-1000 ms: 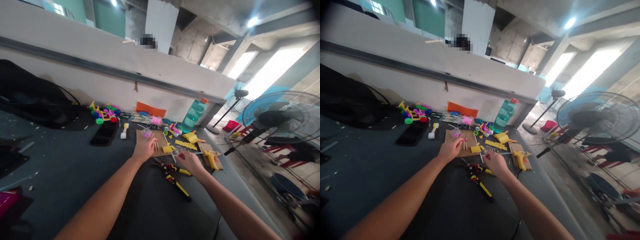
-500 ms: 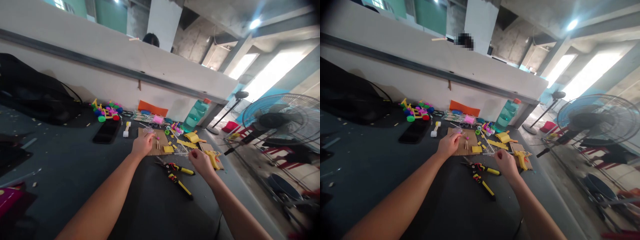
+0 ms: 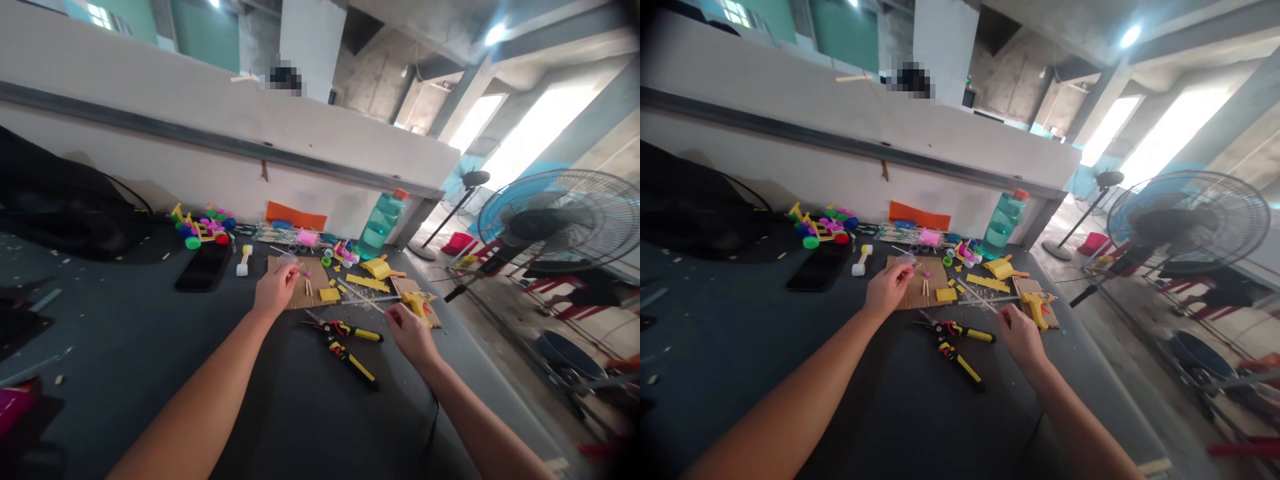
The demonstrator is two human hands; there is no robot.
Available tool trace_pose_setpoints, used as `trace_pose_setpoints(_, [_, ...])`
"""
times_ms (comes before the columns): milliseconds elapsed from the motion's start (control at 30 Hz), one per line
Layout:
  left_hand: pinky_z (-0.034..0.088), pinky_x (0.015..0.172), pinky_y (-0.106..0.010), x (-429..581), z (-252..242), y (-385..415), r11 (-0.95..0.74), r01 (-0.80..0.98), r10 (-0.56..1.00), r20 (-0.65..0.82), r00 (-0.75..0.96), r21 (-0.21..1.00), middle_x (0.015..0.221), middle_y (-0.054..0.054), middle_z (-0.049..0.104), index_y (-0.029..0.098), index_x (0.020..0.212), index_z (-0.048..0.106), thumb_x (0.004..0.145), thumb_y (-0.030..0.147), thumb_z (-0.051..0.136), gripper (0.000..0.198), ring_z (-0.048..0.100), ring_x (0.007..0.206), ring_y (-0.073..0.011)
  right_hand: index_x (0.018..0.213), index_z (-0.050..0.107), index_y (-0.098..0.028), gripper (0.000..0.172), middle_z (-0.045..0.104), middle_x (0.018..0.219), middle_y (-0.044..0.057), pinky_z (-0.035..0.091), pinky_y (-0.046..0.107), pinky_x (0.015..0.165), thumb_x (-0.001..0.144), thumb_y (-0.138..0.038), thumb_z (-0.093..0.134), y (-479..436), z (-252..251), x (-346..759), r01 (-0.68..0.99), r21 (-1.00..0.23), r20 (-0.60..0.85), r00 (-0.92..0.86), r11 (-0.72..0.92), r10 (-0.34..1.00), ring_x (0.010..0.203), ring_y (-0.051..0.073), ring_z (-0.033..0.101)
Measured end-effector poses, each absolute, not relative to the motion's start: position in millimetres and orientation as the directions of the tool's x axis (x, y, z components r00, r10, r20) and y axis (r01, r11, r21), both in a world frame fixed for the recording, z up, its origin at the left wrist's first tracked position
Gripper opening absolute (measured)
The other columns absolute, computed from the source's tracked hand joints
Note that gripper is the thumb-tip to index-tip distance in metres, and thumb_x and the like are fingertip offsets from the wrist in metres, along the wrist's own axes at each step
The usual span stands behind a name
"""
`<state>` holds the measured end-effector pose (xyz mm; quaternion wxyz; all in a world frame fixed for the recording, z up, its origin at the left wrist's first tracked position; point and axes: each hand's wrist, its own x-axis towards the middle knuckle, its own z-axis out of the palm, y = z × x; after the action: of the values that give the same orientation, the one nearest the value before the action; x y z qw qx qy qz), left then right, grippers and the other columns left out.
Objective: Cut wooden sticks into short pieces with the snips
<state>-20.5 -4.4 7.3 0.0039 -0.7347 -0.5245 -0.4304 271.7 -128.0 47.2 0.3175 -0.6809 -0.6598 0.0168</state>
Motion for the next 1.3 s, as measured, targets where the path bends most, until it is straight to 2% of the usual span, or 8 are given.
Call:
trace_pose_setpoints(100, [0.043, 0.065, -0.026, -19.8, 10.6, -5.4, -0.449, 0.746, 0.794, 0.602, 0.081, 0.492, 0.076, -0.007, 0.068, 0.018, 0.083, 0.068, 0.084, 0.040, 0.050, 0.028, 0.062, 0.073, -0.0194, 0.080, 0.059, -0.020, 0.022, 0.058, 0.063, 0.001, 0.041, 0.025, 0.052, 0.080, -0.041, 0.051, -115.4, 59.3, 269.7, 0.783, -0.617, 0.396, 0.222, 0.079, 0.891, 0.056, 0.014, 0.053])
trace_pose_setpoints(200, [0.044, 0.068, -0.028, -13.5, 16.5, -5.1, -0.445, 0.614, 0.837, 0.547, 0.026, 0.652, 0.078, -0.007, 0.067, 0.018, 0.086, 0.067, 0.085, 0.037, 0.048, 0.027, 0.061, 0.074, -0.0185, 0.080, 0.057, -0.018, 0.029, 0.055, 0.060, -0.001, 0.036, 0.022, 0.039, 0.076, -0.047, 0.056, -97.4, 70.5, 260.4, 0.510, -0.854, 0.243, 0.223, 0.099, 0.944, 0.044, 0.010, 0.045])
trace_pose_setpoints(333, [0.050, 0.064, -0.028, -1.3, 27.4, -6.9, -0.305, 0.061, 0.952, 0.301, 0.061, 0.950, 0.087, -0.007, 0.067, 0.014, 0.097, 0.063, 0.082, 0.030, 0.049, 0.026, 0.061, 0.067, -0.0143, 0.075, 0.056, -0.017, 0.032, 0.053, 0.057, -0.003, 0.034, 0.019, 0.035, 0.070, -0.048, 0.061, -78.6, 65.6, 239.0, 0.268, -0.961, 0.095, 0.115, 0.061, 0.989, 0.042, 0.008, 0.042])
trace_pose_setpoints(467, [0.053, 0.058, -0.028, 5.9, 38.5, -14.5, -0.026, -0.307, 0.970, 0.098, 0.224, 0.951, 0.079, -0.005, 0.065, 0.012, 0.094, 0.065, 0.071, 0.034, 0.064, 0.031, 0.059, 0.060, -0.0120, 0.076, 0.056, -0.016, 0.032, 0.051, 0.056, -0.003, 0.032, 0.017, 0.034, 0.072, -0.047, 0.060, -77.1, 43.1, 225.6, 0.213, -0.977, 0.032, 0.100, 0.010, 0.994, 0.041, 0.007, 0.040])
trace_pose_setpoints(633, [0.051, 0.055, -0.025, 11.6, 49.2, -21.1, 0.020, -0.364, 0.968, 0.073, 0.239, 0.931, 0.063, -0.002, 0.061, 0.011, 0.089, 0.067, 0.068, 0.033, 0.070, 0.030, 0.057, 0.054, -0.0107, 0.082, 0.058, -0.017, 0.030, 0.051, 0.058, -0.003, 0.035, 0.018, 0.036, 0.075, -0.045, 0.057, -83.7, 25.3, 231.9, 0.230, -0.973, -0.004, 0.048, -0.015, 0.999, 0.044, 0.008, 0.043])
trace_pose_setpoints(833, [0.053, 0.058, -0.027, 16.2, 64.1, -27.2, -0.081, -0.360, 0.966, 0.162, 0.202, 0.930, 0.079, -0.004, 0.065, 0.015, 0.083, 0.068, 0.069, 0.032, 0.068, 0.022, 0.057, 0.058, -0.0106, 0.084, 0.062, -0.018, 0.023, 0.059, 0.064, 0.001, 0.042, 0.022, 0.044, 0.075, -0.039, 0.058, -89.1, 24.5, 242.6, 0.371, -0.927, 0.066, 0.029, 0.051, 0.997, 0.052, 0.012, 0.051])
trace_pose_setpoints(1000, [0.053, 0.057, -0.025, 15.3, 76.3, -32.8, -0.119, -0.382, 0.954, 0.212, 0.211, 0.916, 0.076, -0.003, 0.063, 0.015, 0.083, 0.067, 0.072, 0.030, 0.067, 0.019, 0.057, 0.059, -0.0102, 0.083, 0.064, -0.018, 0.020, 0.059, 0.064, 0.001, 0.043, 0.023, 0.050, 0.073, -0.035, 0.062, -94.0, 32.1, 242.0, 0.416, -0.902, 0.173, 0.104, 0.115, 0.979, 0.055, 0.013, 0.052])
trace_pose_setpoints(1300, [0.052, 0.053, -0.022, 21.1, 56.8, -23.1, 0.040, -0.415, 0.995, 0.000, 0.096, 0.909, 0.064, 0.001, 0.059, 0.013, 0.074, 0.063, 0.063, 0.034, 0.073, 0.025, 0.053, 0.052, -0.0069, 0.080, 0.062, -0.019, 0.013, 0.061, 0.069, 0.002, 0.044, 0.023, 0.054, 0.077, -0.032, 0.059, -116.7, 46.1, 226.6, 0.460, -0.834, 0.453, 0.257, 0.305, 0.853, 0.058, 0.012, 0.052])
